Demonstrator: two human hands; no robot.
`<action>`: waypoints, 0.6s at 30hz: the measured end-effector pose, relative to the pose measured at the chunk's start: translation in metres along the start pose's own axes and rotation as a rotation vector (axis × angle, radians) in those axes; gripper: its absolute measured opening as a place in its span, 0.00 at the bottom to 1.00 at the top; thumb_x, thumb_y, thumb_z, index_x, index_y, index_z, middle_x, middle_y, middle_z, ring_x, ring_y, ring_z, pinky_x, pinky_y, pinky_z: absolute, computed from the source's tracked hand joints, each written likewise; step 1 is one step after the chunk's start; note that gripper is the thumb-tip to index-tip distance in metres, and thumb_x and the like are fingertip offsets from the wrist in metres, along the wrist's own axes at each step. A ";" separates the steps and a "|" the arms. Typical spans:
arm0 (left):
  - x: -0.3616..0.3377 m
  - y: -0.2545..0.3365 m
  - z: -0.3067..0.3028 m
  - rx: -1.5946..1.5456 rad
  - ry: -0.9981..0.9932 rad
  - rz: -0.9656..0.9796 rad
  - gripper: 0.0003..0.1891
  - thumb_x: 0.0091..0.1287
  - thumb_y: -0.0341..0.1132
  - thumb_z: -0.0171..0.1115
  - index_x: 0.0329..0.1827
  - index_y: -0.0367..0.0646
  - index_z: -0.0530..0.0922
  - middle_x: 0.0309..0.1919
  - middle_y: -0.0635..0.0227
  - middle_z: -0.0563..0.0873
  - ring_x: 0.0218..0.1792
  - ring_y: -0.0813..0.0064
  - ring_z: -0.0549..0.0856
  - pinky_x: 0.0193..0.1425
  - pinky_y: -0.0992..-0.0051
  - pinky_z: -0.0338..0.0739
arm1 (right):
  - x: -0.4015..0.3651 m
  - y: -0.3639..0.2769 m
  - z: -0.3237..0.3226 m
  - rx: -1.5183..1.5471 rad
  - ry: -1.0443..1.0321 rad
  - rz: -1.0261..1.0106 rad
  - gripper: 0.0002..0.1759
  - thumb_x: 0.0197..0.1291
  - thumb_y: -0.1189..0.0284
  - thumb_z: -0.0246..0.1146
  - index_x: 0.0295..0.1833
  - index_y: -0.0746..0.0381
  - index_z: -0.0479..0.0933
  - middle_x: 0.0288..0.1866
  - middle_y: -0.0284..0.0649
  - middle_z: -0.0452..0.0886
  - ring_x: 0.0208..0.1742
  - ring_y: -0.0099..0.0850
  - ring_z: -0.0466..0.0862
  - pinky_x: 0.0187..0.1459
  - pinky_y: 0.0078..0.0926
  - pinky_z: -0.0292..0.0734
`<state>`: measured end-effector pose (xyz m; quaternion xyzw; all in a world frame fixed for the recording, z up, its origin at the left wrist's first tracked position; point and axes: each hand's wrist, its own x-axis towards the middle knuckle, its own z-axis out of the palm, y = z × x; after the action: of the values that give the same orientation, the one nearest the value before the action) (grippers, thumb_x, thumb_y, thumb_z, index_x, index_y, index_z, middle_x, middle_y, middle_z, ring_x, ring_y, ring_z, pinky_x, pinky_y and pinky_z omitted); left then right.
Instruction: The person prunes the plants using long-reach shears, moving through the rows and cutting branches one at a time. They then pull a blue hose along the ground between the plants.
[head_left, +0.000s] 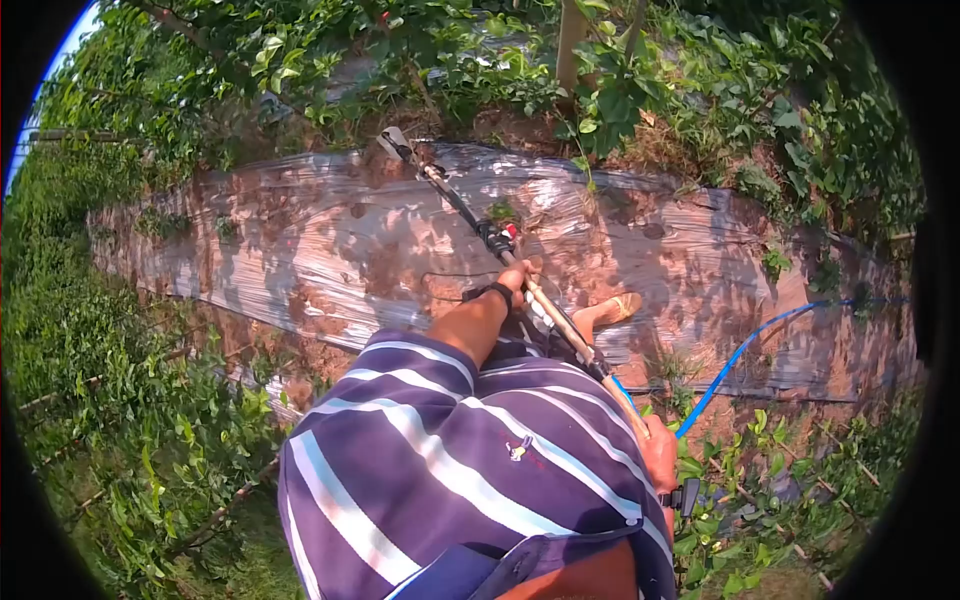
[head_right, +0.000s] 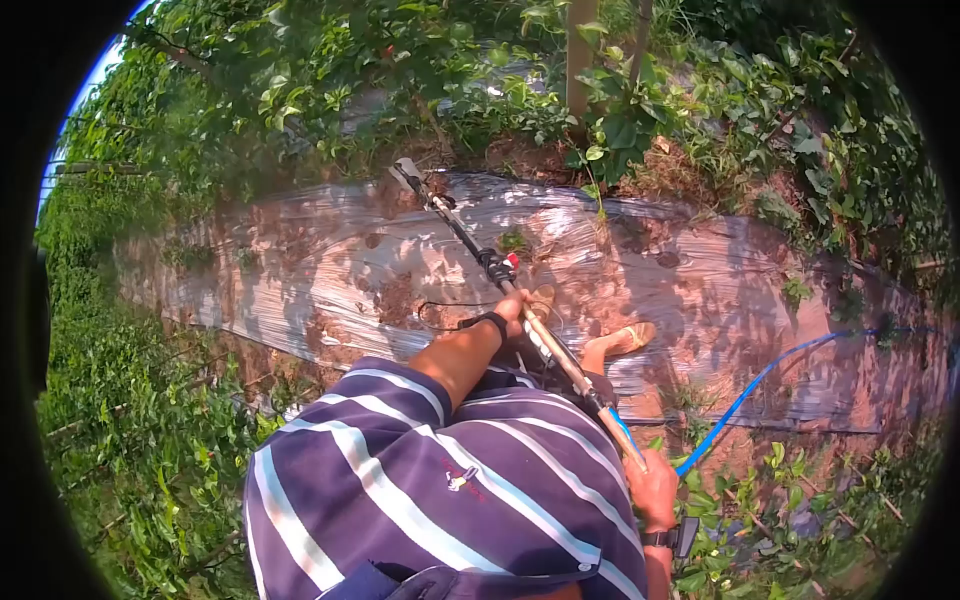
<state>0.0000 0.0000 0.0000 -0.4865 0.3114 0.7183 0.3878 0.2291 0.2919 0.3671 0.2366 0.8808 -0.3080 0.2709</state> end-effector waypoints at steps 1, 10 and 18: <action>0.004 -0.003 0.003 -0.006 -0.011 0.009 0.08 0.59 0.33 0.56 0.38 0.39 0.73 0.26 0.57 0.79 0.26 0.57 0.82 0.36 0.56 0.84 | 0.001 0.006 0.000 -0.009 0.007 -0.002 0.15 0.57 0.62 0.69 0.36 0.63 0.77 0.28 0.51 0.80 0.31 0.51 0.81 0.33 0.45 0.73; -0.038 0.013 0.013 0.038 0.111 0.072 0.06 0.55 0.32 0.62 0.31 0.42 0.75 0.23 0.67 0.76 0.22 0.66 0.76 0.28 0.64 0.77 | 0.000 0.018 0.025 0.063 0.016 0.005 0.13 0.58 0.63 0.68 0.38 0.63 0.78 0.28 0.51 0.81 0.32 0.52 0.81 0.34 0.44 0.75; -0.019 0.013 -0.001 0.075 0.049 0.059 0.15 0.55 0.32 0.61 0.43 0.35 0.72 0.38 0.55 0.80 0.37 0.56 0.84 0.48 0.61 0.83 | 0.002 0.004 0.017 0.081 0.016 0.016 0.13 0.58 0.64 0.68 0.38 0.63 0.78 0.29 0.53 0.81 0.32 0.52 0.82 0.35 0.44 0.75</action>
<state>-0.0064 -0.0120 0.0186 -0.4798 0.3618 0.7051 0.3764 0.2355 0.2836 0.3532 0.2569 0.8677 -0.3396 0.2564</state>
